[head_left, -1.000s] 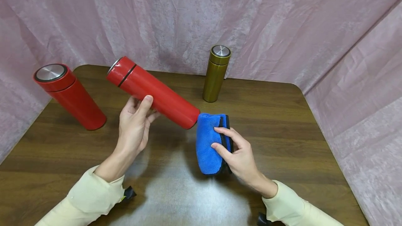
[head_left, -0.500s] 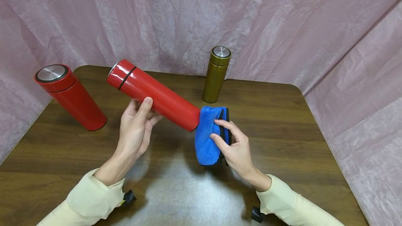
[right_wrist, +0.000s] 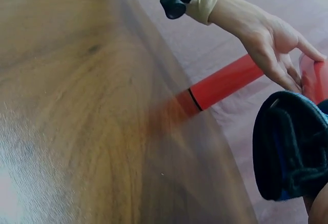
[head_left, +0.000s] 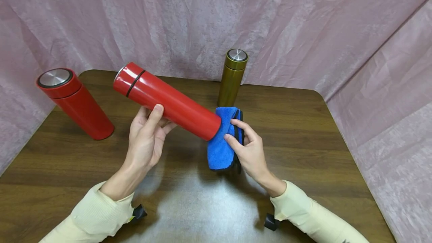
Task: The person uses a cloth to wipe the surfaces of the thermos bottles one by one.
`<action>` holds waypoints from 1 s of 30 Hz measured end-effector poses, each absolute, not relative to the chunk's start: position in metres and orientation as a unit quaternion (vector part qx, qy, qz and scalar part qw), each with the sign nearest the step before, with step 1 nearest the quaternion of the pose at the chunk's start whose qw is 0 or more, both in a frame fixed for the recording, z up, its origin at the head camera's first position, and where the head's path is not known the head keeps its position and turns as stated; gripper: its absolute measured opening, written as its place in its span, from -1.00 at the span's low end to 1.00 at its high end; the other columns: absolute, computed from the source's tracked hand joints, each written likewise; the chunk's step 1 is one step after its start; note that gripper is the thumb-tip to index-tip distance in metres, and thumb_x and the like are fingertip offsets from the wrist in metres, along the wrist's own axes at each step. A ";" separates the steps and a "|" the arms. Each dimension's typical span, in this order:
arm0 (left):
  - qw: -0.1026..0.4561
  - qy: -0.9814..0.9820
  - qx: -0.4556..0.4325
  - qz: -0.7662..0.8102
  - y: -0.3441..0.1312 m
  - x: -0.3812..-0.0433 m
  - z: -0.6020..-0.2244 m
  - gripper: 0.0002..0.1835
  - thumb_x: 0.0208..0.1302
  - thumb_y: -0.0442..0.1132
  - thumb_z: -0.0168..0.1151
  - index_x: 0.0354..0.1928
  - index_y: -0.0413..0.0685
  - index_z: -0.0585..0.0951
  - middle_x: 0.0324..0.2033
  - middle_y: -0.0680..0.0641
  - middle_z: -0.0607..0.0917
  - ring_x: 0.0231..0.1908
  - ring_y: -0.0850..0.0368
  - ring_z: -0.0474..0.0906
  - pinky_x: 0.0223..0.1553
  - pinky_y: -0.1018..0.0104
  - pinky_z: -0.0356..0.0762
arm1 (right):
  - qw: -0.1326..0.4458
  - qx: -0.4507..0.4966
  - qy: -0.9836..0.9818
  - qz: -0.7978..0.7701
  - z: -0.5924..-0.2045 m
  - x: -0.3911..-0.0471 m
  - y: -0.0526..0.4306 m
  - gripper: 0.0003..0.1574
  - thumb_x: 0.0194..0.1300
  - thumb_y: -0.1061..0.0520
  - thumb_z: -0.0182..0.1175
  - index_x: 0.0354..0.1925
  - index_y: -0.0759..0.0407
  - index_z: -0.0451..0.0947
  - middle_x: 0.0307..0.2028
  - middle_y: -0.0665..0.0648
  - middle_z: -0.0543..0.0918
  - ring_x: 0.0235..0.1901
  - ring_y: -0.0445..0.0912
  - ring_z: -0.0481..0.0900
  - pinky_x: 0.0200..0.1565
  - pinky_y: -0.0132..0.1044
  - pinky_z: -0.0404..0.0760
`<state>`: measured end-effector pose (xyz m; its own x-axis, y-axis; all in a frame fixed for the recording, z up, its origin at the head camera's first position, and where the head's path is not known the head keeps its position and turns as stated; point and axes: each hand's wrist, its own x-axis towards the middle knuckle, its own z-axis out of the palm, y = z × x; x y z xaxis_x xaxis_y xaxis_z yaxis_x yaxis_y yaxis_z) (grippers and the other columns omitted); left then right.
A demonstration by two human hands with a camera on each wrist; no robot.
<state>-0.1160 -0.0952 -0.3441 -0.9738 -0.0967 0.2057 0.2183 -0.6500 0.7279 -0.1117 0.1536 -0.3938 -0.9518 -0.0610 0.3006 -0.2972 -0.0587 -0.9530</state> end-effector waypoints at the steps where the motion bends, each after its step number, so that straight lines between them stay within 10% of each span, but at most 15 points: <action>1: 0.088 -0.408 -0.076 -0.906 -0.095 -0.116 -0.344 -0.66 0.56 -0.32 0.14 0.29 -0.13 0.43 0.13 -0.13 0.57 -0.02 0.01 0.67 0.07 0.11 0.68 | 0.072 0.128 -0.678 0.720 -0.394 -0.111 0.153 -0.47 0.35 0.41 0.31 0.26 0.32 0.54 0.09 0.36 0.64 -0.07 0.02 0.73 -0.06 -0.10 0.77; 30: 0.107 -0.394 -0.054 -0.911 -0.096 -0.125 -0.349 -0.65 0.51 -0.36 0.20 0.25 -0.14 0.42 0.12 -0.14 0.57 -0.03 0.00 0.68 0.07 0.13 0.69 | -0.077 0.130 -0.675 0.722 -0.403 -0.075 0.150 -0.46 0.49 0.23 0.24 0.38 0.18 0.49 0.16 0.28 0.60 -0.02 -0.02 0.66 -0.05 -0.18 0.75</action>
